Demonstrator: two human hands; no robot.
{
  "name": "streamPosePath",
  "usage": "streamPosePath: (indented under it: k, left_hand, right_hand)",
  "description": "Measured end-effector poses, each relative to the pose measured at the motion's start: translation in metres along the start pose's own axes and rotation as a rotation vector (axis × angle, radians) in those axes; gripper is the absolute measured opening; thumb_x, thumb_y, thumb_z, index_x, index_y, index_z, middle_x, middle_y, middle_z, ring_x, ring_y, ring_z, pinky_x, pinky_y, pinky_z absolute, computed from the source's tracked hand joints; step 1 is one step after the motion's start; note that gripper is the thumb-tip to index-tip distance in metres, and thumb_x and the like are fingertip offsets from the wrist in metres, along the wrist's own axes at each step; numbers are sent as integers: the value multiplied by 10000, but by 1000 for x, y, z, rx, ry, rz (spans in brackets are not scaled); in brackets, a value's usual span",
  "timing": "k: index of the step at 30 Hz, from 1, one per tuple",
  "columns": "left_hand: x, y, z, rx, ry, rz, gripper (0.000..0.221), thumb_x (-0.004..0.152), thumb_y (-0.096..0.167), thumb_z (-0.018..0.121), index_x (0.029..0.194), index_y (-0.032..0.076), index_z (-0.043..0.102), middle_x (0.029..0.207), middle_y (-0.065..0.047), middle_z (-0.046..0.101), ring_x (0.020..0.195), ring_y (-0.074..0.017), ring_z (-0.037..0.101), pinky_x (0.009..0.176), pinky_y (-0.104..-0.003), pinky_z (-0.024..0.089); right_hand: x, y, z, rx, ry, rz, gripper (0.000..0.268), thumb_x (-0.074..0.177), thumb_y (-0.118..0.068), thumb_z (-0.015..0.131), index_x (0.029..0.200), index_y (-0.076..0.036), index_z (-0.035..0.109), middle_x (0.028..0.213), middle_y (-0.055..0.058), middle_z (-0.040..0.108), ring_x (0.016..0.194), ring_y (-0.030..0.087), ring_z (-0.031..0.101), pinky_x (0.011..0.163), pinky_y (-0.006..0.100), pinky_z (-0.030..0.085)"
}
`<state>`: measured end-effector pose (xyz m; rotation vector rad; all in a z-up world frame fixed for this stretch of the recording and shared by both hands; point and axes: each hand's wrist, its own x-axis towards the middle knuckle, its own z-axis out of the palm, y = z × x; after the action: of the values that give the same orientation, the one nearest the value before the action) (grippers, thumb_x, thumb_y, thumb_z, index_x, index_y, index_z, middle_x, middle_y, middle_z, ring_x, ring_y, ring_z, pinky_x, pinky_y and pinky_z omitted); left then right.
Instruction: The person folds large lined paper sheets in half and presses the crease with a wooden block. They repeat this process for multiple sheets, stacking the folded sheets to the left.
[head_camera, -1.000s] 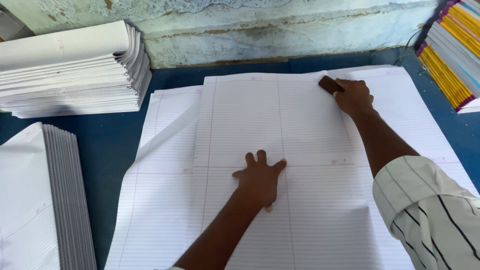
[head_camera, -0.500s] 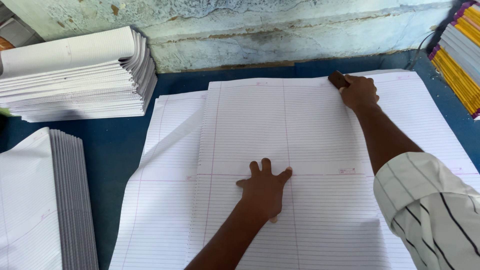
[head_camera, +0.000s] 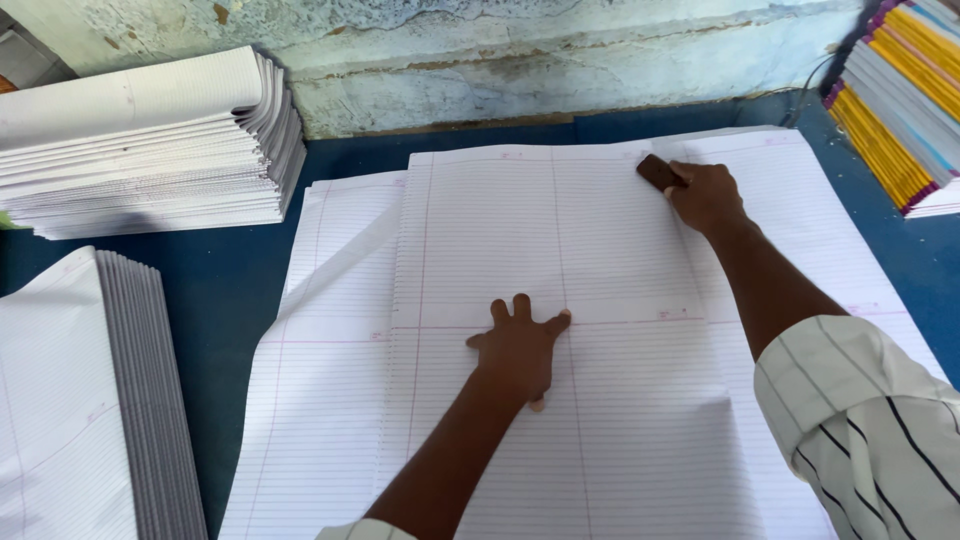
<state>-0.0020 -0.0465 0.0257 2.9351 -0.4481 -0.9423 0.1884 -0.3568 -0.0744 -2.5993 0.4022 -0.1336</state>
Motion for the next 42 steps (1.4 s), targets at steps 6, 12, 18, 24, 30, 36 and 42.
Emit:
streamPosePath:
  k: [6, 12, 18, 24, 30, 36, 42]
  left_hand:
    - [-2, 1, 3, -13, 14, -14, 1192, 675, 135, 961, 1594, 431, 261, 1601, -121, 235, 1491, -422, 206, 1065, -725, 420]
    - [-3, -1, 9, -52, 35, -55, 1171, 676, 134, 966, 1584, 420, 284, 1616, -66, 228, 1484, -367, 235, 1063, -654, 452]
    - [-2, 0, 21, -49, 107, -88, 1076, 709, 137, 936, 1576, 366, 341, 1546, -42, 352, 1451, -315, 329, 1010, -577, 534]
    - [-8, -2, 34, -106, 152, -143, 894, 783, 118, 878, 1527, 343, 437, 1533, -40, 369, 1430, -306, 369, 1002, -532, 553]
    - [-11, -5, 50, -135, 234, -203, 636, 916, 111, 714, 1482, 312, 505, 1537, -66, 367, 1429, -327, 367, 990, -545, 557]
    - [-10, -11, 56, -94, 234, -128, 689, 852, 240, 819, 1472, 282, 521, 1535, -99, 376, 1438, -336, 377, 962, -488, 601]
    - [-13, -13, 53, -77, 221, -75, 719, 848, 347, 833, 1485, 273, 508, 1560, -137, 324, 1464, -395, 307, 971, -575, 572]
  right_hand:
    - [-26, 23, -2, 43, 17, -173, 505, 927, -227, 759, 1418, -211, 641, 1311, 165, 683, 1175, 372, 657, 1024, 445, 526]
    - [-64, 24, -13, 120, -22, -176, 499, 904, -183, 758, 1390, -221, 653, 1312, 136, 691, 1190, 335, 659, 1031, 416, 519]
    - [-111, 9, -35, 101, -133, -36, 498, 927, -179, 718, 1408, -281, 632, 1323, 88, 693, 1198, 286, 655, 1064, 416, 497]
    - [-148, 1, -50, 43, -187, 25, 495, 932, -205, 711, 1406, -319, 626, 1342, 25, 681, 1254, 247, 617, 1116, 430, 451]
    - [-180, 3, -65, -28, -232, 16, 486, 920, -241, 735, 1384, -351, 641, 1334, -20, 697, 1303, 221, 579, 1188, 486, 343]
    - [-208, 8, -72, -103, -264, 17, 478, 932, -239, 721, 1382, -381, 643, 1313, -11, 705, 1291, 232, 577, 1192, 521, 317]
    - [-231, 17, -76, -125, -290, 11, 457, 938, -245, 712, 1369, -388, 656, 1292, 19, 694, 1289, 238, 572, 1201, 508, 310]
